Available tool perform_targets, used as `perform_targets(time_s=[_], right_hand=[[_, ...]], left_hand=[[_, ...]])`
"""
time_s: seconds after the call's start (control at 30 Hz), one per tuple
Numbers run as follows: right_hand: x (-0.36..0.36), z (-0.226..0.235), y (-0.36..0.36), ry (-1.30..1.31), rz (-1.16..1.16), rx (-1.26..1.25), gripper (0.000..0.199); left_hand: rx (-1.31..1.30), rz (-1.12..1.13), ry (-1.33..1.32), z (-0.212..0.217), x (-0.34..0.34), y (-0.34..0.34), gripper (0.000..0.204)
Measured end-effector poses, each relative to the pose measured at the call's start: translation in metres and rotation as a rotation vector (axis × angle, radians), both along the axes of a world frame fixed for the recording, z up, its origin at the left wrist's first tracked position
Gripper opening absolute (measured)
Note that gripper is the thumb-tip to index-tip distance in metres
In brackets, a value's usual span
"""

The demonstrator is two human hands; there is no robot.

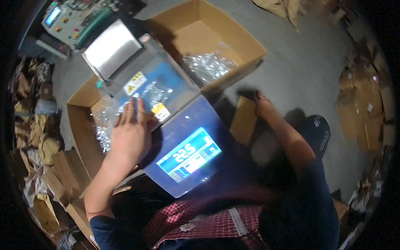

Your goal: The person weighs small bags of screws by placing them onto a digital scale and then moving them into a larger cardboard box.

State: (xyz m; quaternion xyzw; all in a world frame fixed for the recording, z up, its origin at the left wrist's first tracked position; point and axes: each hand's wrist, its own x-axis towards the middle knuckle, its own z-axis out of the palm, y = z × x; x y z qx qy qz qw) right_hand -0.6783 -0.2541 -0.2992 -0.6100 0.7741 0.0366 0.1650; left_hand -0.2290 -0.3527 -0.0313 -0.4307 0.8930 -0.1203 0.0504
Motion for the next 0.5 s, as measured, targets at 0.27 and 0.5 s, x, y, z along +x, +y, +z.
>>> perform_targets(time_s=[0.27, 0.5], right_hand=[[-0.069, -0.053, 0.102, 0.146, 0.115, 0.779, 0.064], [-0.025, -0.056, 0.092, 0.101, 0.157, 0.810, 0.048]], left_hand=[[-0.033, -0.078, 0.080, 0.026, -0.032, -0.014, 0.062], [-0.002, -0.288, 0.320, 0.052, -0.065, -0.012, 0.069]])
